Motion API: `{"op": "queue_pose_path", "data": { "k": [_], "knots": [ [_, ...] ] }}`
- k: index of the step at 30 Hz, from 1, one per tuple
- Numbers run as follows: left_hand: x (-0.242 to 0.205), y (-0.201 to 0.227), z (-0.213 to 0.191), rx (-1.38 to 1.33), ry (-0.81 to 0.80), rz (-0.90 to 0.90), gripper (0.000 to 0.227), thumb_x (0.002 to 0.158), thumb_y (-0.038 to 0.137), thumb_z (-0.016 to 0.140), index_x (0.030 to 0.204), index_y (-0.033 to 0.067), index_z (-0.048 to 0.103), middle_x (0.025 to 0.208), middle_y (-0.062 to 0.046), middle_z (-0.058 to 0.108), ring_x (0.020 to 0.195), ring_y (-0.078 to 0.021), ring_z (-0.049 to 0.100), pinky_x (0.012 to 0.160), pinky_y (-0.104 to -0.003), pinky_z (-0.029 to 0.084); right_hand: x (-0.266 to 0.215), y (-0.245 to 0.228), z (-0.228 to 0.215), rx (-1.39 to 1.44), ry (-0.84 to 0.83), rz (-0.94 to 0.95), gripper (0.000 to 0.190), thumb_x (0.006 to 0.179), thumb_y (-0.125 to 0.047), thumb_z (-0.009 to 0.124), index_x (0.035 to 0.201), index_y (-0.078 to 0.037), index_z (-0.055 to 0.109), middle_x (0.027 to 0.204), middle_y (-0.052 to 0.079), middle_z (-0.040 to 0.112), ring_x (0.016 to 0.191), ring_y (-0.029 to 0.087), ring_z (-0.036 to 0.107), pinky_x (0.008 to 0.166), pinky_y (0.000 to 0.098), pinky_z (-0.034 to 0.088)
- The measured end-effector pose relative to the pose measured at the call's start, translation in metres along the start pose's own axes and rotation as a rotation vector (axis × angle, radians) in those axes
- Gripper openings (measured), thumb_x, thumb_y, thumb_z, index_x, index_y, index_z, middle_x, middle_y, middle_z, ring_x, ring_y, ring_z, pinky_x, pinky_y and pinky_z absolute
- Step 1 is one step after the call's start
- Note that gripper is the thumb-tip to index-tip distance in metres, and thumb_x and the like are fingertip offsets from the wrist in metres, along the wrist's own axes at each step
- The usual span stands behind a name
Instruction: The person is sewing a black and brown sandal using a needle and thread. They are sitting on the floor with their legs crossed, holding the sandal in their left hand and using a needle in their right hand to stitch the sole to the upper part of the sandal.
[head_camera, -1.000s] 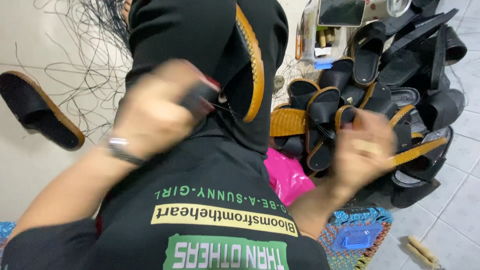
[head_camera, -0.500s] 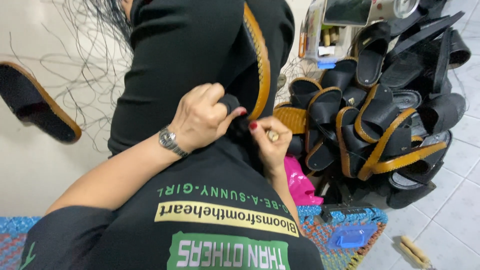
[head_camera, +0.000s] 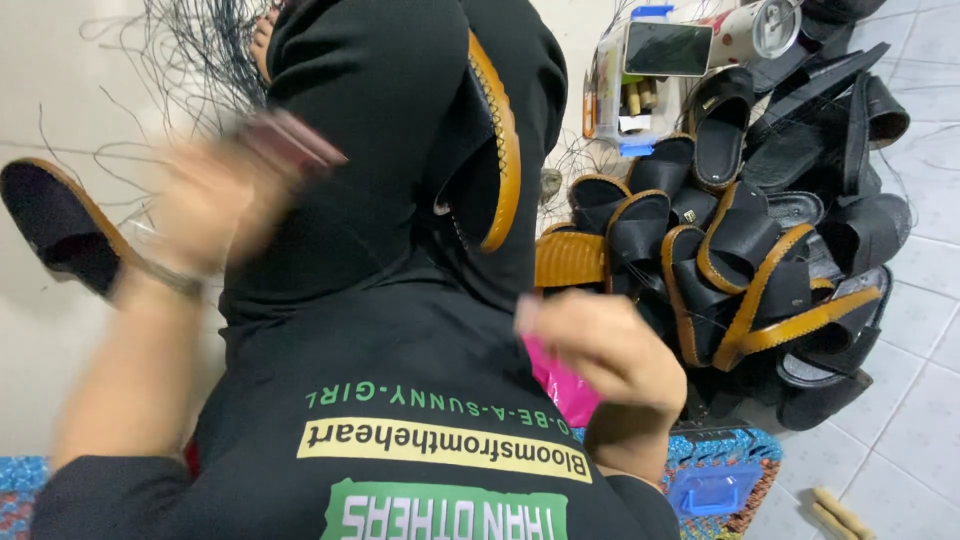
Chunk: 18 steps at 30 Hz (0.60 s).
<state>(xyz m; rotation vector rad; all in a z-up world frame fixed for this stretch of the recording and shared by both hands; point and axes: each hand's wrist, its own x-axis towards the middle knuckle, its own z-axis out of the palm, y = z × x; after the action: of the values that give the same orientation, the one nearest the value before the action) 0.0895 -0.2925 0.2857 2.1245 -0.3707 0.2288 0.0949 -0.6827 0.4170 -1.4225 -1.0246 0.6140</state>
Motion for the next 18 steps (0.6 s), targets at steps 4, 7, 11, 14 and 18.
{"op": "queue_pose_path", "data": {
  "k": [4, 7, 11, 14, 18],
  "knots": [
    [-0.042, -0.092, -0.07, 0.586, -0.107, -0.655, 0.025, 0.117, 0.018, 0.077, 0.12, -0.0068, 0.072, 0.117, -0.023, 0.065, 0.101, -0.0349, 0.064, 0.085, -0.044, 0.052, -0.011, 0.023, 0.006, -1.0, -0.021, 0.472, 0.051, 0.106, -0.01, 0.058, 0.154, -0.018, 0.043, 0.082, 0.003, 0.044, 0.062, 0.018, 0.044, 0.052, 0.0351, 0.035],
    [-0.011, -0.032, -0.054, 0.875, -0.138, -0.55, 0.064, 0.105, 0.046, 0.09, 0.09, -0.0118, 0.067, 0.142, -0.033, 0.055, 0.123, -0.0476, 0.057, 0.099, -0.052, 0.046, -0.005, 0.024, 0.005, -1.144, -0.076, 0.519, 0.055, 0.102, -0.008, 0.059, 0.153, -0.023, 0.045, 0.081, 0.001, 0.044, 0.059, 0.018, 0.044, 0.046, 0.036, 0.034],
    [0.051, 0.074, 0.014, 0.263, -0.254, -0.022, 0.068, 0.081, 0.067, 0.094, 0.08, 0.0017, 0.077, 0.173, -0.023, 0.014, 0.157, -0.0443, -0.004, 0.125, -0.067, -0.008, 0.003, 0.02, 0.002, -1.19, -0.111, 0.575, 0.054, 0.1, -0.02, 0.065, 0.151, -0.027, 0.049, 0.081, 0.002, 0.047, 0.057, 0.023, 0.052, 0.044, 0.0402, 0.037],
    [0.053, 0.089, 0.066, 0.338, -0.345, 0.231, 0.117, 0.062, 0.062, 0.086, 0.16, 0.0085, 0.051, 0.167, -0.018, 0.027, 0.152, -0.0434, 0.015, 0.116, -0.07, 0.006, 0.005, 0.021, 0.001, -1.212, -0.141, 0.592, 0.054, 0.099, -0.025, 0.064, 0.15, -0.03, 0.049, 0.08, 0.002, 0.049, 0.06, 0.024, 0.055, 0.045, 0.0421, 0.04],
    [0.049, 0.071, 0.099, 0.462, -0.094, 0.391, 0.071, 0.082, 0.07, 0.085, 0.126, 0.0146, 0.08, 0.16, -0.005, 0.054, 0.153, -0.0379, 0.031, 0.127, -0.06, 0.008, 0.012, 0.014, 0.006, -1.268, -0.1, 0.615, 0.049, 0.1, -0.029, 0.066, 0.147, -0.033, 0.054, 0.076, 0.001, 0.047, 0.053, 0.024, 0.052, 0.041, 0.0415, 0.039]
  ]
}}
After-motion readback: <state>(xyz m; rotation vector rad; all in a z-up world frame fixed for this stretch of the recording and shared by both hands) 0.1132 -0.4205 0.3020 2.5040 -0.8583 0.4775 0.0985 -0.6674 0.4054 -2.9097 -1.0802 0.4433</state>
